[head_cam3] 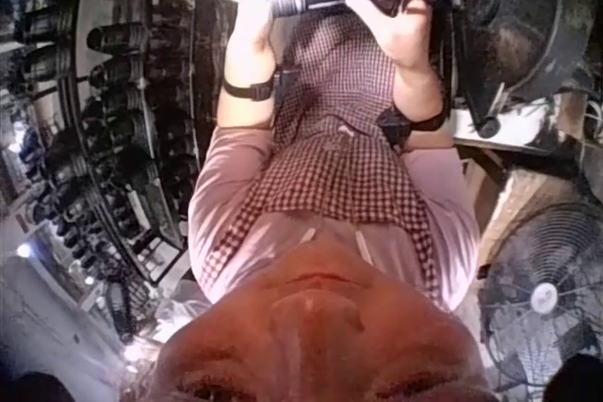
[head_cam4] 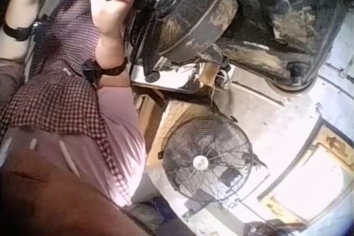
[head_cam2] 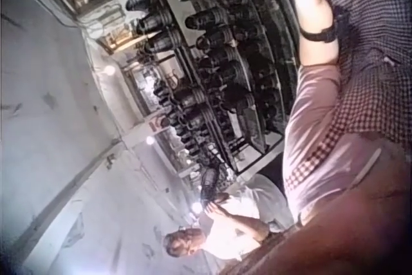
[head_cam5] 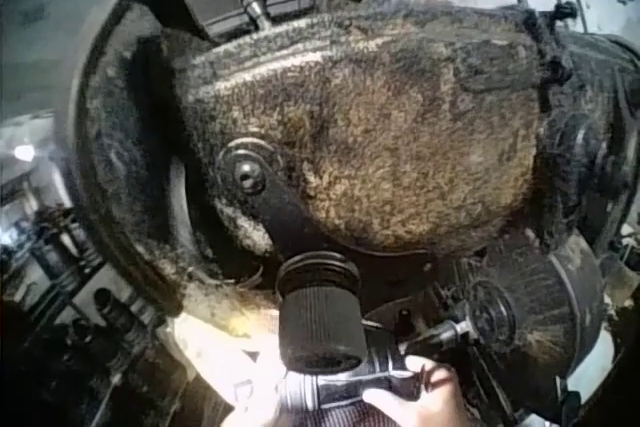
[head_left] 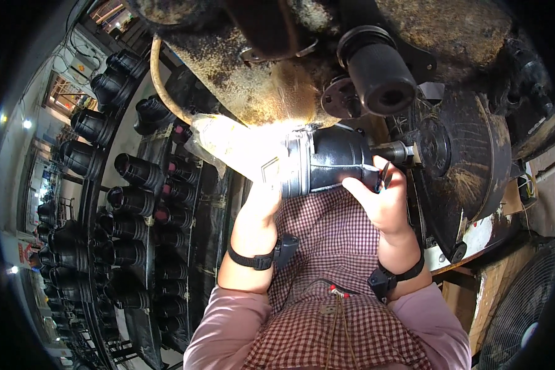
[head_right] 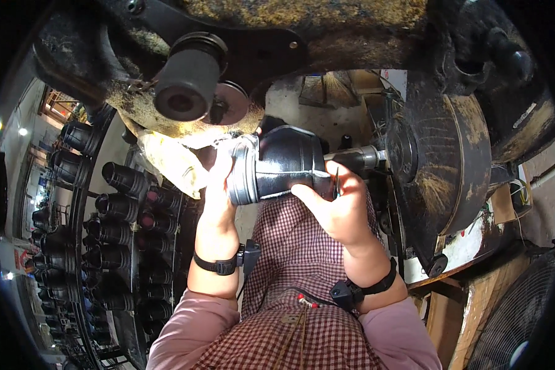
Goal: The recorder uses a specialized sewing machine to stitch leather shoe uppers and soles, including rethreading the machine components.
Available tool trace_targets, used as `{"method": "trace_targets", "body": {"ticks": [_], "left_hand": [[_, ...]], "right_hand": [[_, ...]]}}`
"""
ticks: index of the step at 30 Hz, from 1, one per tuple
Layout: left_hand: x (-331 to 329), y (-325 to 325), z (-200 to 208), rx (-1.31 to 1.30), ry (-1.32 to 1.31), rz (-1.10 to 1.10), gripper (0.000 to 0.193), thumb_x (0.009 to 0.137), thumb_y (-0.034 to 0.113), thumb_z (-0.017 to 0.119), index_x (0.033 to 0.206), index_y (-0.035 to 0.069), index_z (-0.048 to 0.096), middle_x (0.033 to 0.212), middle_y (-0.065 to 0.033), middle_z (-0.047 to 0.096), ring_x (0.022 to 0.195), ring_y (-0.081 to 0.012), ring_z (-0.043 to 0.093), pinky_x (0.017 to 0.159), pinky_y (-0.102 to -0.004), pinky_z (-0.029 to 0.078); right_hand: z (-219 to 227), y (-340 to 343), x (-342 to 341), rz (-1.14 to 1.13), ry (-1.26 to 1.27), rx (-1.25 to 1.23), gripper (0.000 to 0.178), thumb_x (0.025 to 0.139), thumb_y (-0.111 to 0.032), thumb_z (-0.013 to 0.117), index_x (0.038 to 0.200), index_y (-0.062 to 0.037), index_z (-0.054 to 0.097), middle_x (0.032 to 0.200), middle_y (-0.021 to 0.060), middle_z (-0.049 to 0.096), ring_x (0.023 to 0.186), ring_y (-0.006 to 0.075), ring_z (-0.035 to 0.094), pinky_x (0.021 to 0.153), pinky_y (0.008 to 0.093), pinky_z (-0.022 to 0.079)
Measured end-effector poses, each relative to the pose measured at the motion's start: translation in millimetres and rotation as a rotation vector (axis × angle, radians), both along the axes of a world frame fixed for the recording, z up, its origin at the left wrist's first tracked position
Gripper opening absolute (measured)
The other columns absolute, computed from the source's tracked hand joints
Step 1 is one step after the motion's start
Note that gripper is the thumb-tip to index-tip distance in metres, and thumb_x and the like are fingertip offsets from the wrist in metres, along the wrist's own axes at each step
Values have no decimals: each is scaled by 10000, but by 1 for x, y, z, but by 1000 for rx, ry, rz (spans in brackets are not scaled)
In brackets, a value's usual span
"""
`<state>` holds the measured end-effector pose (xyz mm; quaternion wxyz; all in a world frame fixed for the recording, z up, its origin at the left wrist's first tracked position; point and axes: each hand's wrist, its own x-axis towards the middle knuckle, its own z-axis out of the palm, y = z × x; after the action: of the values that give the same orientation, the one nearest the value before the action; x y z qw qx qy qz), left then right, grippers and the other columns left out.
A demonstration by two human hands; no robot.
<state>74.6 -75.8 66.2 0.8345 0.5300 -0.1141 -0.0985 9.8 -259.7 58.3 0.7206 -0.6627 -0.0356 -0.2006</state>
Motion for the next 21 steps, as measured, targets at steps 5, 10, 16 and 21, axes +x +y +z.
{"method": "trace_targets", "body": {"ticks": [5,10,16,21], "left_hand": [[-12,-5,13,104,84,96,480,942,357,493,1270,8,496,1168,-114,595,1073,-202,573,963,-326,429],[-33,-3,15,-4,99,89,564,958,399,464,1385,43,374,1253,-87,530,1082,-185,552,974,-326,413],[-21,2,-8,226,-202,-151,609,780,131,724,1304,8,439,1199,-101,526,1114,-196,491,939,-347,427],[-26,-6,-13,261,-193,-101,535,810,134,689,1279,3,467,1172,-104,543,1084,-196,507,928,-344,431]], "right_hand": [[-2,-3,1,-54,-13,-23,194,721,-15,761,861,1,628,749,16,652,656,68,586,602,224,474],[-5,-8,2,-87,-42,-122,178,734,-11,757,764,-6,582,665,-10,582,586,52,500,528,224,418],[-3,-9,9,-161,-111,-163,268,736,-9,754,682,-23,492,614,-29,463,556,63,392,507,231,366],[2,-15,9,-141,-102,-216,265,728,-16,758,691,-19,496,602,-39,419,558,61,361,506,229,348]]}}
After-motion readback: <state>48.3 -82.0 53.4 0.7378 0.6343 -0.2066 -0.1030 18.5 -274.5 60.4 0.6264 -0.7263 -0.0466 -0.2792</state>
